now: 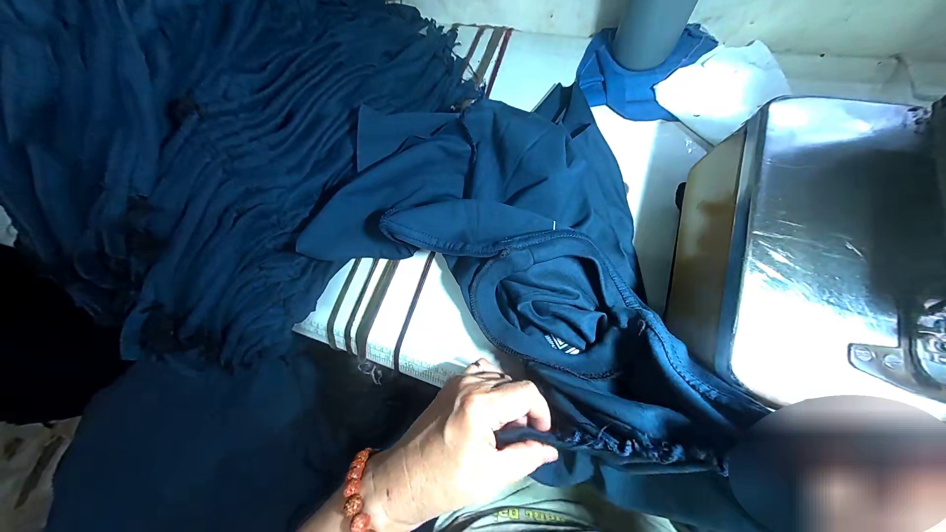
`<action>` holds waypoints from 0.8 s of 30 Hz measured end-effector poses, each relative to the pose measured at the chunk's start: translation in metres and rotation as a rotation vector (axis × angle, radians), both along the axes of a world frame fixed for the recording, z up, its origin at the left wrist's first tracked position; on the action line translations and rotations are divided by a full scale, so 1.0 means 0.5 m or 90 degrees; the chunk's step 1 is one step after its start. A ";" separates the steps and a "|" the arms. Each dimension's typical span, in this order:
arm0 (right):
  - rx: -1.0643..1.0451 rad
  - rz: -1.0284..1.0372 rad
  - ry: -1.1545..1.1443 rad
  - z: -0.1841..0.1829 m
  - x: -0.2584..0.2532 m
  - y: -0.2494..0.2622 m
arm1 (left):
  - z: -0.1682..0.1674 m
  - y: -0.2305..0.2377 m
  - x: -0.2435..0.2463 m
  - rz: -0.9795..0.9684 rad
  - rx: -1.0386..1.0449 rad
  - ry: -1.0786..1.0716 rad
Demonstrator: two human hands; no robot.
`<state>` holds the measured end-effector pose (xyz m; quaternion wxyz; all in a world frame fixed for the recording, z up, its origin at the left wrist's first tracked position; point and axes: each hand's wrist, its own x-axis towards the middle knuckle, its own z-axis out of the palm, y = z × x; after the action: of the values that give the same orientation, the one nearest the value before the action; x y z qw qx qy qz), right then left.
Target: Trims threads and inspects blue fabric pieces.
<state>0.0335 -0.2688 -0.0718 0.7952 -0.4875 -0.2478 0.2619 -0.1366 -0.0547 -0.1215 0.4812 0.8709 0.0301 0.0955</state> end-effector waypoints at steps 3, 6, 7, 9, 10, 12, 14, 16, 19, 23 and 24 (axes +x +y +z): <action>-0.034 -0.032 -0.037 -0.008 -0.004 0.001 | 0.006 -0.003 0.002 -0.020 -0.230 0.099; -0.054 -0.036 -0.054 -0.011 -0.003 0.000 | 0.006 -0.005 0.003 -0.025 -0.470 0.203; -0.056 -0.043 -0.050 -0.012 -0.001 -0.001 | 0.003 -0.001 0.002 -0.060 -0.530 0.209; -0.070 -0.056 -0.052 -0.014 0.004 -0.002 | -0.003 0.005 -0.001 -0.111 -0.576 0.187; -0.075 -0.063 -0.048 -0.013 0.005 -0.002 | -0.006 0.004 -0.003 -0.115 -0.559 0.163; -0.072 -0.071 -0.032 -0.011 0.005 -0.002 | -0.015 -0.006 -0.004 -0.091 -0.466 0.081; -0.065 -0.079 -0.010 -0.009 0.005 -0.002 | -0.023 -0.021 0.001 -0.048 -0.330 -0.005; -0.065 -0.084 -0.005 -0.008 0.004 -0.001 | -0.025 -0.034 0.006 0.008 -0.173 -0.050; -0.065 -0.097 0.003 -0.008 0.005 -0.002 | -0.025 -0.045 0.011 0.065 -0.047 -0.086; -0.060 -0.099 0.010 -0.008 0.008 -0.005 | -0.026 -0.042 0.014 0.086 -0.044 -0.126; -0.057 -0.094 0.010 -0.007 0.008 -0.005 | -0.025 -0.039 0.015 0.082 -0.053 -0.129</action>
<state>0.0376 -0.2711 -0.0755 0.7917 -0.5374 -0.1927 0.2176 -0.1293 -0.0740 -0.1340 0.5101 0.8324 0.0410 0.2126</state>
